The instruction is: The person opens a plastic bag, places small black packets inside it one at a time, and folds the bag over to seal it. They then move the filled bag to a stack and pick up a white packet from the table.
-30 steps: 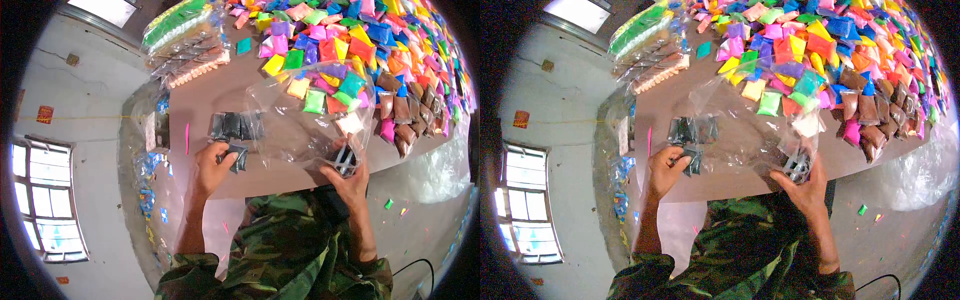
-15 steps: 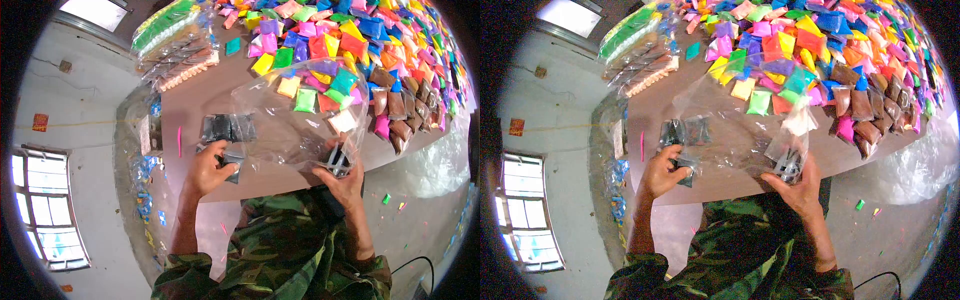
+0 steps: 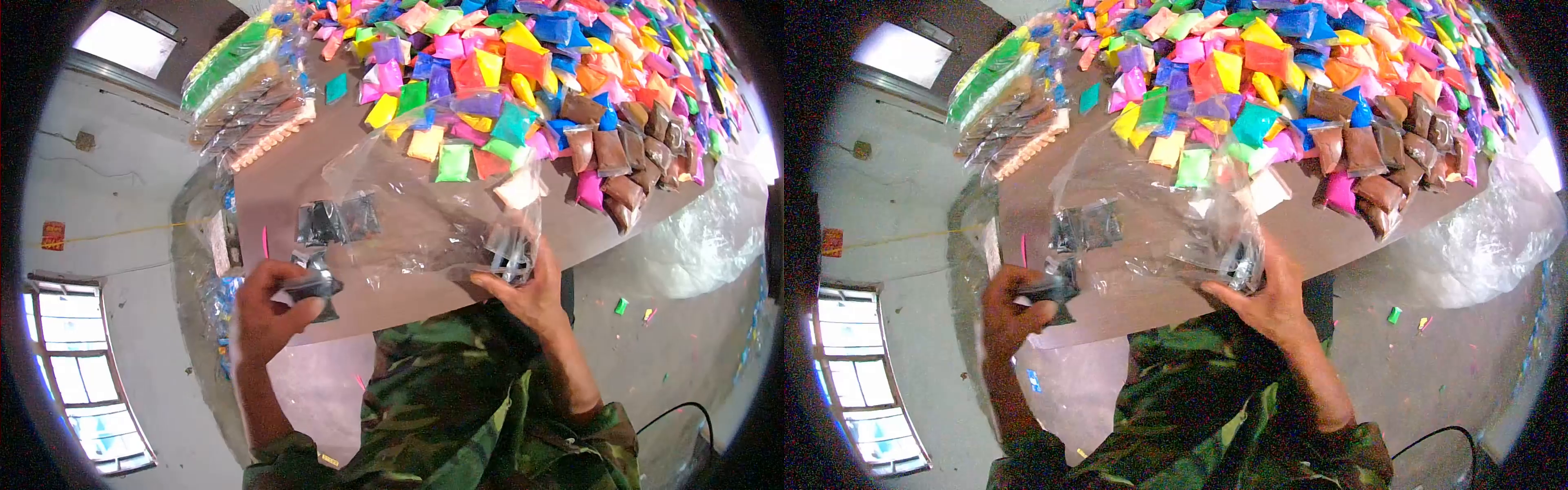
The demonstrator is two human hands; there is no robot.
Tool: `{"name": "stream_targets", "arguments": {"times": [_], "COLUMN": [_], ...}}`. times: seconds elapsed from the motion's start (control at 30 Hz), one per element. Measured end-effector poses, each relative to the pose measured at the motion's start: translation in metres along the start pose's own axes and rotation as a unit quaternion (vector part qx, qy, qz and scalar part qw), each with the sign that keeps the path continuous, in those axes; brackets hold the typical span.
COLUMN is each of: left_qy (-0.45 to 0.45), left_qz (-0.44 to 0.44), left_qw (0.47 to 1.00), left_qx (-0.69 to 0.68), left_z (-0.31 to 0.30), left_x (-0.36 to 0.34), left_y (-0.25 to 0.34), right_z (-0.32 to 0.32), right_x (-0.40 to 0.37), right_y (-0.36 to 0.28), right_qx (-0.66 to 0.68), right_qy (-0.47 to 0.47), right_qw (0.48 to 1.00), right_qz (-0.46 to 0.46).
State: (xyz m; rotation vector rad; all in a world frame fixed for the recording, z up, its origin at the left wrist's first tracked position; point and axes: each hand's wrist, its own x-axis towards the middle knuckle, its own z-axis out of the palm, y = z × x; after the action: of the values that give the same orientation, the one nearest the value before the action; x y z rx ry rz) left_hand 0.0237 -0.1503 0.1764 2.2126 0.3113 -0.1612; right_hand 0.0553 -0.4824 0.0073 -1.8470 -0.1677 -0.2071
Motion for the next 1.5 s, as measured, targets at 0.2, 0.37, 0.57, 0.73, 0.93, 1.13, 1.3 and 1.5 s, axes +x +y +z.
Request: {"name": "stream_targets", "arguments": {"times": [0.2, 0.37, 0.57, 0.73, 0.93, 1.13, 1.3, 1.5], "left_qy": [0.075, 0.011, -0.050, -0.171, -0.240, -0.235, -0.223, -0.281], "left_qz": [0.162, 0.234, 0.244, 0.156, 0.227, 0.153, 0.138, 0.309], "left_qw": [0.983, 0.971, 0.946, 0.962, 0.929, 0.942, 0.955, 0.899], "left_qx": [-0.043, 0.050, 0.206, 0.145, 0.169, 0.186, 0.139, 0.130], "left_z": [0.037, 0.113, 0.143, 0.150, 0.132, 0.135, 0.138, 0.132], "left_x": [-0.011, 0.031, 0.062, 0.071, 0.086, 0.086, 0.084, 0.092], "left_y": [0.077, 0.071, 0.070, 0.063, 0.057, 0.066, 0.060, 0.046], "right_z": [-0.001, -0.001, -0.001, 0.000, 0.001, 0.001, -0.002, 0.000], "right_x": [0.001, -0.002, 0.001, 0.002, 0.001, 0.002, 0.006, 0.003], "right_y": [-0.011, -0.010, -0.005, -0.002, -0.002, -0.006, -0.017, -0.006], "right_qx": [-0.005, -0.010, -0.003, -0.025, 0.000, -0.007, 0.008, -0.003], "right_qy": [-0.012, -0.020, -0.015, 0.006, -0.009, -0.011, -0.021, -0.019], "right_qw": [1.000, 1.000, 0.999, 0.997, 0.998, 0.999, 1.000, 0.998], "right_qz": [0.002, 0.011, -0.028, -0.078, -0.056, -0.039, -0.019, -0.054]}}
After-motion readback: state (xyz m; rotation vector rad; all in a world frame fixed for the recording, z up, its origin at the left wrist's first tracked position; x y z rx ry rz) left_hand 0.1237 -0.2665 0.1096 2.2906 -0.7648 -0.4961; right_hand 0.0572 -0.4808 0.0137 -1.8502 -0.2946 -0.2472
